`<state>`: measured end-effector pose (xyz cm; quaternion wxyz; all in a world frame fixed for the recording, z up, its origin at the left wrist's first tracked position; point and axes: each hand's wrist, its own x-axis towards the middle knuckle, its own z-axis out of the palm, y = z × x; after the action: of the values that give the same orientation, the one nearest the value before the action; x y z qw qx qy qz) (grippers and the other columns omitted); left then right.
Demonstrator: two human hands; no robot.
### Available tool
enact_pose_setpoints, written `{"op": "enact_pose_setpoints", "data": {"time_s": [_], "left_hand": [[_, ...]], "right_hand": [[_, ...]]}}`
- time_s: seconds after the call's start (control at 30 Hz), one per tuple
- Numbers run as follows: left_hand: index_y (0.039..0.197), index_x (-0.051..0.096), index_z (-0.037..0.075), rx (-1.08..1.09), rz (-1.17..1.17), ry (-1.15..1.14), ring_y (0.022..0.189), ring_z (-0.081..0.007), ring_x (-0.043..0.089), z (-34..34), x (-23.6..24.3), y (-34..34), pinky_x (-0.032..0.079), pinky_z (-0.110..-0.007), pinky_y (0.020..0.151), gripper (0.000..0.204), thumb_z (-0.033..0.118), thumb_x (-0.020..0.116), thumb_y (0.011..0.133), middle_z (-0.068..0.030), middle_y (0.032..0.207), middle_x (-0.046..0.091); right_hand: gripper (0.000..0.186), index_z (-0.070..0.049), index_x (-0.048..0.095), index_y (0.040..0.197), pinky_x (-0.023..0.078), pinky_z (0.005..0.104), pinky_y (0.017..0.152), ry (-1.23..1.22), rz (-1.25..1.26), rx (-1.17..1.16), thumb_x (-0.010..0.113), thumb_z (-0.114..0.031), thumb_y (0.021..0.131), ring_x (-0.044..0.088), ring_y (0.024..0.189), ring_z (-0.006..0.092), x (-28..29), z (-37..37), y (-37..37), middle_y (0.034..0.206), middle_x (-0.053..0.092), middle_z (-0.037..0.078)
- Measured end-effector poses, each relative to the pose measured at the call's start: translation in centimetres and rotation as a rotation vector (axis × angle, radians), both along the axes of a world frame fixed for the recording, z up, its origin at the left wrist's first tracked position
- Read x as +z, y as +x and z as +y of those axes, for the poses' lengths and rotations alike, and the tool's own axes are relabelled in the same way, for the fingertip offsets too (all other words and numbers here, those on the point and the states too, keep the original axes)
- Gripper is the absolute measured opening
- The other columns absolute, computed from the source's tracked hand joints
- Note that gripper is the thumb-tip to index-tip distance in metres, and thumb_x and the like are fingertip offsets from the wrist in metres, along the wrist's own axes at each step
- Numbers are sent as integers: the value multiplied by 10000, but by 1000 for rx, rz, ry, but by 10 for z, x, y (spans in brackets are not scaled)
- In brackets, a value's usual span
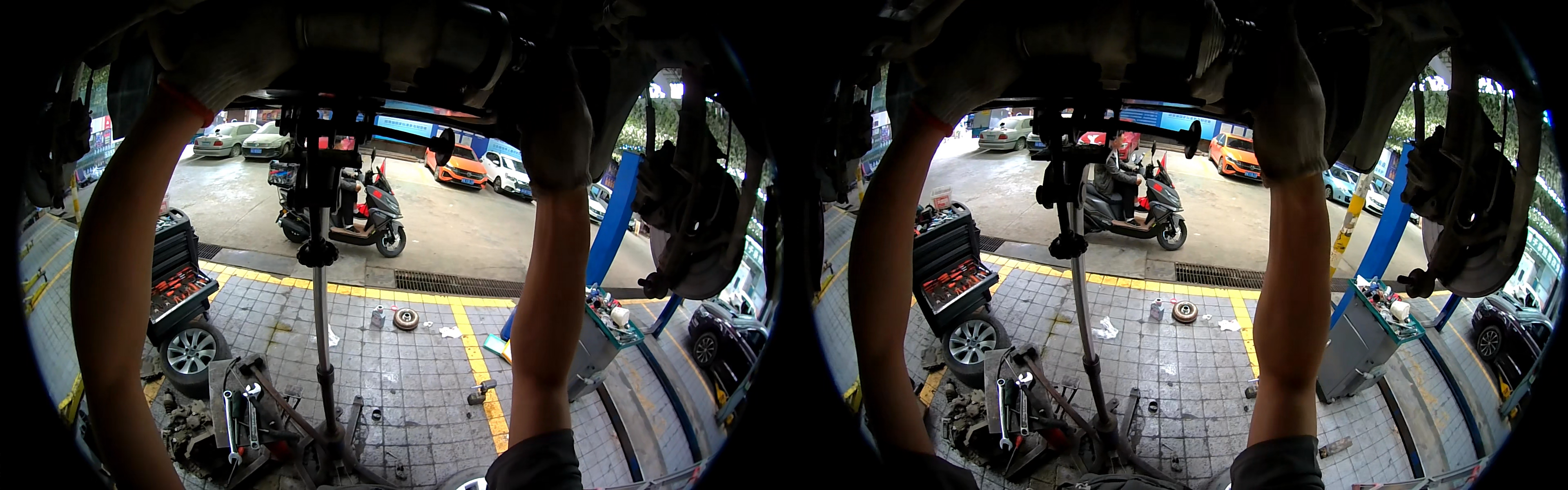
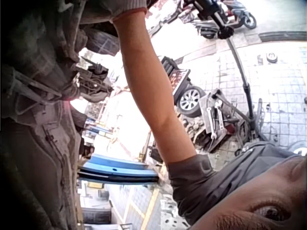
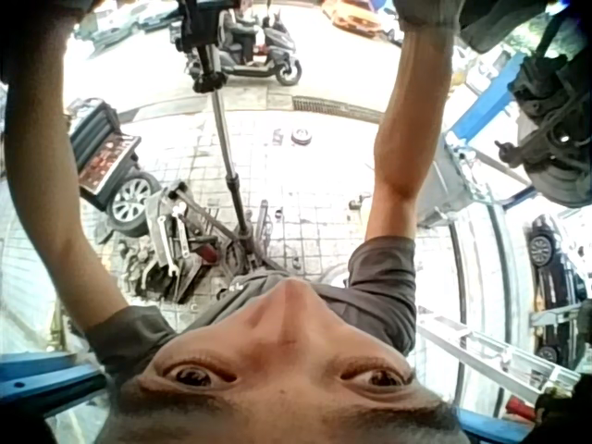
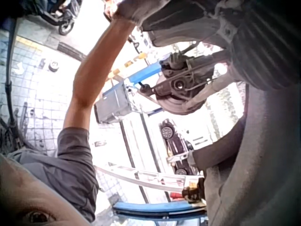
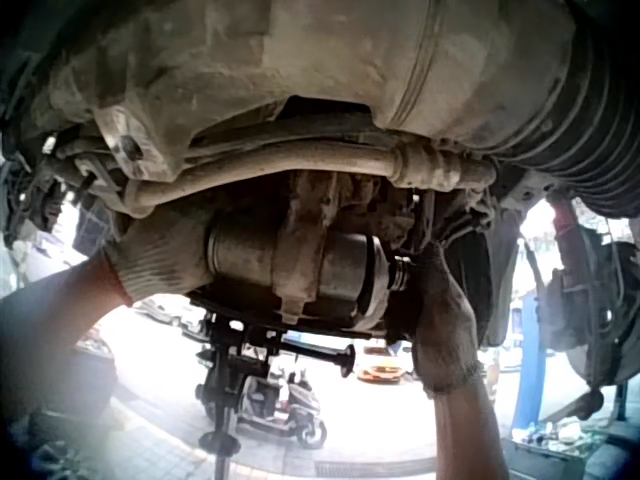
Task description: The person removes a cylindrical metal part from under a raised car, wipes it with a cloth, and reinstalls it. The person handles the part and a cloth while working under the vehicle in a garage.
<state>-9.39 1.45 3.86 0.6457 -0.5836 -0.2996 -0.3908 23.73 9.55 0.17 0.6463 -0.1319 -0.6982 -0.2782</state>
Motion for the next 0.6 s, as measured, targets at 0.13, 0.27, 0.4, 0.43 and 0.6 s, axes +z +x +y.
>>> {"op": "enact_pose_setpoints", "data": {"time_s": [0.13, 0.27, 0.4, 0.43, 0.6], "left_hand": [[1299, 650, 67, 14, -27, -10, 1147, -375, 653, 1, -1, 0, 514, -472, 995, 503, 225, 684, 822, -194, 1215, 700], [1274, 665, 73, 49, -56, -28, 1122, -371, 663, 1, -2, 2, 519, -471, 979, 478, 223, 684, 820, -183, 1183, 712], [1246, 682, 81, 98, -102, -49, 1093, -366, 674, 0, -2, 2, 525, -469, 959, 451, 220, 686, 817, -171, 1146, 725], [1250, 682, 84, 78, -86, -24, 1103, -365, 671, 1, -2, 2, 521, -469, 968, 456, 219, 689, 814, -173, 1155, 723], [1271, 678, 90, -26, 68, 122, 1159, -370, 650, 3, 1, 3, 496, -471, 1022, 486, 213, 698, 802, -185, 1212, 705]], "right_hand": [[401, -66, 591, 1404, 599, 321, 901, 118, -2, -84, 635, -79, 1005, 685, 1144, 244, 1, -7, 6, 1295, 657, 114], [404, -59, 604, 1390, 581, 325, 933, 160, -3, 53, 663, -84, 991, 681, 1148, 250, 1, -2, 5, 1300, 659, 110], [407, -52, 618, 1375, 562, 328, 966, 263, -19, 73, 691, -89, 976, 677, 1152, 257, -1, 5, -2, 1304, 661, 106], [408, -51, 621, 1372, 558, 329, 974, 296, -20, 38, 698, -90, 973, 676, 1153, 259, -2, 5, -3, 1306, 662, 105], [421, -52, 623, 1369, 550, 346, 997, 440, -5, -179, 713, -99, 960, 655, 1200, 275, -5, -3, -6, 1349, 643, 117]]}}
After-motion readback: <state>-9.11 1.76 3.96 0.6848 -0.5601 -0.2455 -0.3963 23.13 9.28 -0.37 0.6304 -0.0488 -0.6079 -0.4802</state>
